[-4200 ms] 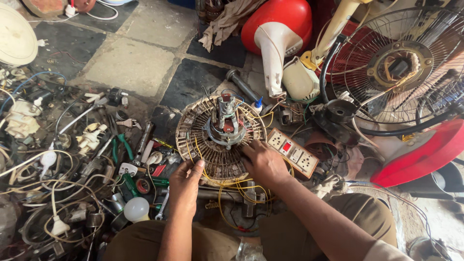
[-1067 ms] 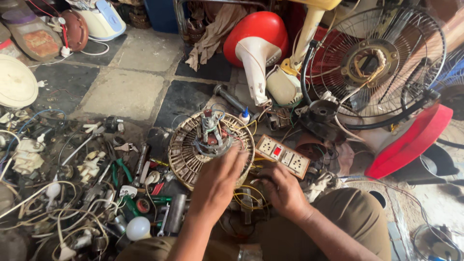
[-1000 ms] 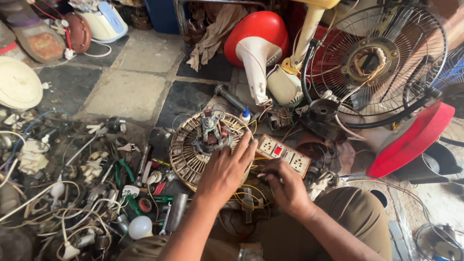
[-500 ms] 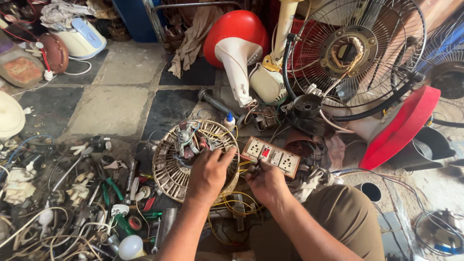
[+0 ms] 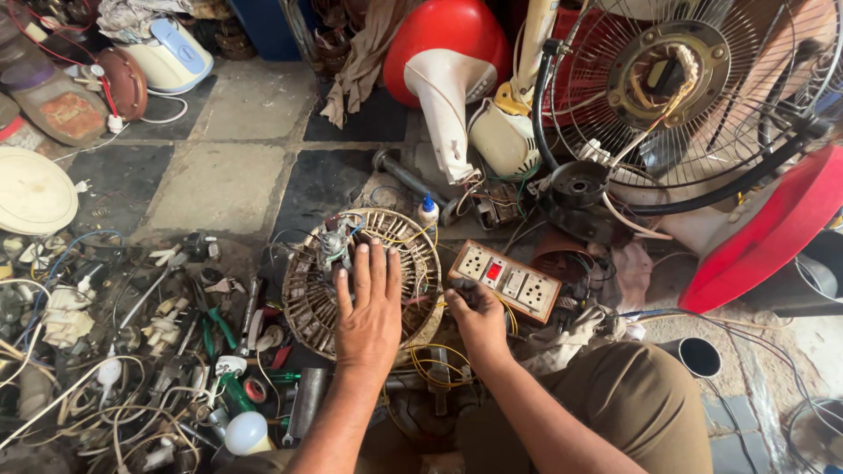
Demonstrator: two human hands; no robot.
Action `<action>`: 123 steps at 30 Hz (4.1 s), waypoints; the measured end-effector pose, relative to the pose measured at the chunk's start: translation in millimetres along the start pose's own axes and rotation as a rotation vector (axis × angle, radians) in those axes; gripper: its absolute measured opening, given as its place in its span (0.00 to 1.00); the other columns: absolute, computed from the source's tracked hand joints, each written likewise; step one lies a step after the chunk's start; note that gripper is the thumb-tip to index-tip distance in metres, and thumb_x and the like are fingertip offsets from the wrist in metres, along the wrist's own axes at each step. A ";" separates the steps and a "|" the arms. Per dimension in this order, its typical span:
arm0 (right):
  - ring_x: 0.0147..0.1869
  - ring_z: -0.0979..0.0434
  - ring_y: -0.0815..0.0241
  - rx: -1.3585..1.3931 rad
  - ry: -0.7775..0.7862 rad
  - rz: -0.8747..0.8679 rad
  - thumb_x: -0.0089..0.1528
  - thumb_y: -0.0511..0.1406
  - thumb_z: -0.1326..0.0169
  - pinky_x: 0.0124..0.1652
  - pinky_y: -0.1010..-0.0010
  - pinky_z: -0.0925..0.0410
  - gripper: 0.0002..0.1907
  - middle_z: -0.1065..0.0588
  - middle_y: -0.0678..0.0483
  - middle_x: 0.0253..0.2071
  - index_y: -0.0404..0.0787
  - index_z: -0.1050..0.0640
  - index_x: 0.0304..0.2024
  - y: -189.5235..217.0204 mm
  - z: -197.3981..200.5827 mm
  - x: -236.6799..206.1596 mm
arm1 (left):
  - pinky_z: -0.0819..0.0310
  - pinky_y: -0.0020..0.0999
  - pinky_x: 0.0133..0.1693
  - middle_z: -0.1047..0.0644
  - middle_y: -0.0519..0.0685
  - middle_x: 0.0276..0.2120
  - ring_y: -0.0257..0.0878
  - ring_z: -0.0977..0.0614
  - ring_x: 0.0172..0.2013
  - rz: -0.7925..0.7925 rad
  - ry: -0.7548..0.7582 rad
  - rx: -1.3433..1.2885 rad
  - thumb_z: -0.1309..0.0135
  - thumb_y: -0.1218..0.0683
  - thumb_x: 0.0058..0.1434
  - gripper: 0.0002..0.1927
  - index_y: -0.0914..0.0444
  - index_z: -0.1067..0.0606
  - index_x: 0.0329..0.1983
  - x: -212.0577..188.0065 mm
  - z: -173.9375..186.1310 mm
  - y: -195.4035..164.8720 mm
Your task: The person sits on the floor of a cluttered fan repair workshop and works on a pedestal fan motor. They handle the motor stator and rotor, reposition the fan cage, route and connect yellow wires, and reach to a power strip to test the motor.
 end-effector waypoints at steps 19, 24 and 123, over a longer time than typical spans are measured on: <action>0.45 0.18 0.50 -0.434 0.157 -0.264 0.52 0.34 0.33 0.43 0.60 0.24 0.31 0.20 0.45 0.46 0.32 0.28 0.57 -43.2 -5.8 -61.7 | 0.32 0.29 0.52 0.26 0.47 0.45 0.37 0.25 0.47 1.239 -0.421 -1.651 0.51 0.62 0.62 0.16 0.67 0.27 0.54 -157.2 -78.9 92.7; 0.55 0.21 0.42 -1.077 0.216 0.134 0.54 0.39 0.35 0.53 0.60 0.28 0.36 0.23 0.37 0.51 0.36 0.30 0.62 -24.4 -7.4 -62.9 | 0.25 0.38 0.49 0.19 0.54 0.45 0.45 0.18 0.45 1.344 -0.085 -1.291 0.43 0.57 0.61 0.21 0.67 0.28 0.57 -135.2 -85.8 79.6; 0.53 0.22 0.41 -1.735 0.022 0.242 0.53 0.42 0.36 0.46 0.54 0.26 0.30 0.25 0.40 0.51 0.46 0.25 0.58 34.0 77.1 10.6 | 0.45 0.24 0.20 0.32 0.43 0.22 0.29 0.34 0.19 1.198 -0.573 -2.301 0.47 0.53 0.71 0.09 0.62 0.25 0.49 -158.5 -66.7 72.5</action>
Point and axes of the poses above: each hand's wrist, its own x-axis towards the middle knuckle, its own z-axis out of the back of the hand, y = z × x, the point moved 6 cm from there along x, towards the middle knuckle
